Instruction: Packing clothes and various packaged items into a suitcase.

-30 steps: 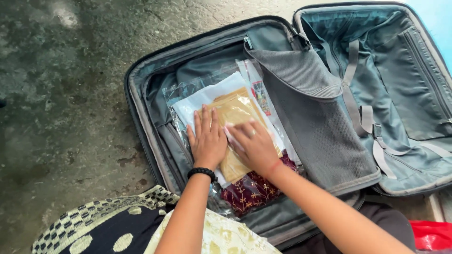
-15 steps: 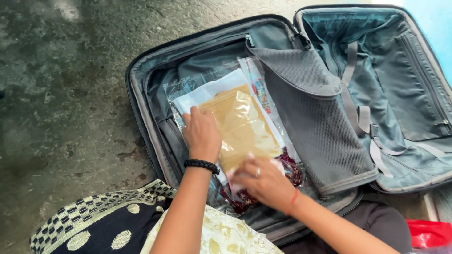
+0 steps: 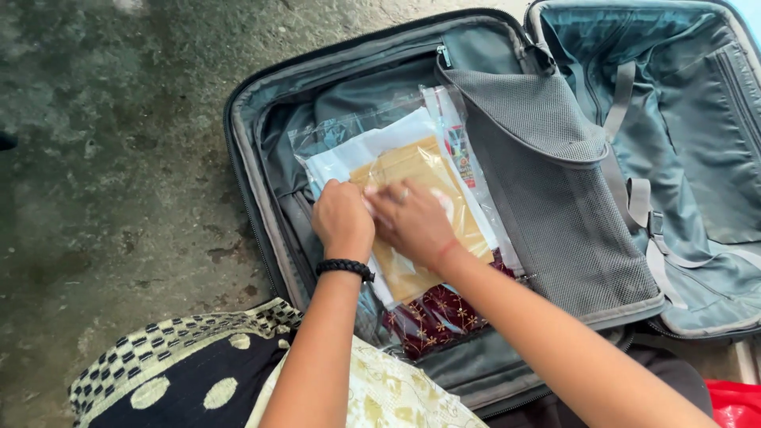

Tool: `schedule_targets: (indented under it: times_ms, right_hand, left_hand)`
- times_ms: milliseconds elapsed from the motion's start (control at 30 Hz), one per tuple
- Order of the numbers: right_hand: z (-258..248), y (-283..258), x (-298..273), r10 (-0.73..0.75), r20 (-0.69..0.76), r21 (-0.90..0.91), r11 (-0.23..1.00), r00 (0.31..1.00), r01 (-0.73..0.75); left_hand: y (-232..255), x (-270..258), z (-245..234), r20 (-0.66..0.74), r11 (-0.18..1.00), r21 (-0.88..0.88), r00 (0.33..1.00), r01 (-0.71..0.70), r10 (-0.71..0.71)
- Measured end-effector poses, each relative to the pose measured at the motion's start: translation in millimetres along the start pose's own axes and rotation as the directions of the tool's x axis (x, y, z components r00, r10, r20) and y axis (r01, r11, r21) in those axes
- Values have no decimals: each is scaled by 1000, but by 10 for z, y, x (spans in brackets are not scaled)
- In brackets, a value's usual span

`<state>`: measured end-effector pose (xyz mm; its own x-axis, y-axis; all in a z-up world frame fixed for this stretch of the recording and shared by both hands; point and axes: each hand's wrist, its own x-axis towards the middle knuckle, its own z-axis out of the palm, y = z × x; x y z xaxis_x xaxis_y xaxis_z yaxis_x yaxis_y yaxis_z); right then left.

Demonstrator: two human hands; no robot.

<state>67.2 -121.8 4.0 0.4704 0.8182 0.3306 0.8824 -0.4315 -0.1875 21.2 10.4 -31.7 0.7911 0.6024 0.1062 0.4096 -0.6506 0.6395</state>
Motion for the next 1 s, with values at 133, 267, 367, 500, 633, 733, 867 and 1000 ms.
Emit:
schedule_targets:
  times_ms: [133, 267, 367, 500, 633, 733, 867, 1000]
  right_hand:
    - [-140, -324, -409, -23, 98, 6, 1000, 995, 23]
    - [-259, -623, -795, -203, 79, -2, 979, 976, 204]
    - [-536, -817, -956, -257, 110, 110, 963, 960, 245]
    - [-673, -725, -1160, -15, 340, 374, 920, 940, -120]
    - [-776, -548, -916, 799, 425, 291, 325, 426, -900]
    - [-560, -388, -884, 688, -244, 381, 717, 684, -584]
    - [-222, -242, -835, 501, -262, 77, 863, 825, -500]
    - [-160, 101, -536, 354, -251, -70, 922, 901, -381]
  left_hand:
    - [-57, 22, 77, 26, 999, 46, 1000, 3, -4]
    - [-29, -23, 22, 11, 1000, 5, 1000, -14, 14]
    - [27, -73, 2, 59, 998, 45, 998, -32, 30]
    - [374, -184, -123, -21, 957, -235, 984, 169, -179]
    - [551, -391, -29, -97, 945, -51, 943, -324, 318]
    - [569, -631, 91, -50, 900, -55, 902, -432, 430]
    - [471, -728, 324, 58, 935, 50, 935, -351, 349]
    - [413, -694, 394, 45, 951, 9, 950, -309, 308]
